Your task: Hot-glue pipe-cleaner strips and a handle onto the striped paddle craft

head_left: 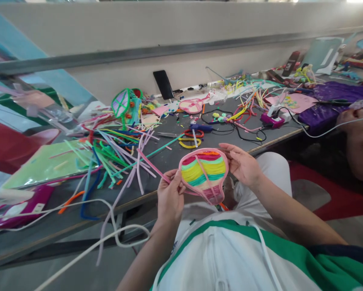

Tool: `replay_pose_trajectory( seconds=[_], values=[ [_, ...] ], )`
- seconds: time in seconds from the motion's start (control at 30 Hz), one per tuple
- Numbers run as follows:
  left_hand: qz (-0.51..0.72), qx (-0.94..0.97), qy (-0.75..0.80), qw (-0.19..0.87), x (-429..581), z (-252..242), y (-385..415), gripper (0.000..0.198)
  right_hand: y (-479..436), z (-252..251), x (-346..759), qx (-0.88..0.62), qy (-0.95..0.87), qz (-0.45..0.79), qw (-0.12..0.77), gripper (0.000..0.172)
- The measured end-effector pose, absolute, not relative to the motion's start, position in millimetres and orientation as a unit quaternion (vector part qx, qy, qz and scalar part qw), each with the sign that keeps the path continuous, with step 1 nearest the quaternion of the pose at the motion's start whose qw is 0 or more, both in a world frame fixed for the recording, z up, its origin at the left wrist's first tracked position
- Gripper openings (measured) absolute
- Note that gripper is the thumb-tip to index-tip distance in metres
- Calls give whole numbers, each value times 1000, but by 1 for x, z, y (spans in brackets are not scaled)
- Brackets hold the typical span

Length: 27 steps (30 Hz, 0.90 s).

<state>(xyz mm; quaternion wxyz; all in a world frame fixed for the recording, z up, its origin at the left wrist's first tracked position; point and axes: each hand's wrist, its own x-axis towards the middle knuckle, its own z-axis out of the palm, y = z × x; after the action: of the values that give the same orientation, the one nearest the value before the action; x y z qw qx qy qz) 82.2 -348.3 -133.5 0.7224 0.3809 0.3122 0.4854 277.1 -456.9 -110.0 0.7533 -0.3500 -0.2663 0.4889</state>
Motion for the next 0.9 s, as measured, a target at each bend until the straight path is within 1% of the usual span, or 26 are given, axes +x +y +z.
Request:
replay_pose_trajectory(
  seconds=[0.27,0.4,0.7,0.9],
  values=[
    [492,391,311,713,82,-134,-350,23,-461,-116,270,-341,-252,500,755,26],
    [499,393,313,706,84,-134,-351,24,-462,-116,265,-345,-258,482,763,25],
    [549,413,294,665,85,-108,-334,26,-425,-84,269,-351,-265,453,775,25],
    [557,404,303,660,78,-103,-335,26,-413,-88,267,-345,-277,462,769,23]
  ],
)
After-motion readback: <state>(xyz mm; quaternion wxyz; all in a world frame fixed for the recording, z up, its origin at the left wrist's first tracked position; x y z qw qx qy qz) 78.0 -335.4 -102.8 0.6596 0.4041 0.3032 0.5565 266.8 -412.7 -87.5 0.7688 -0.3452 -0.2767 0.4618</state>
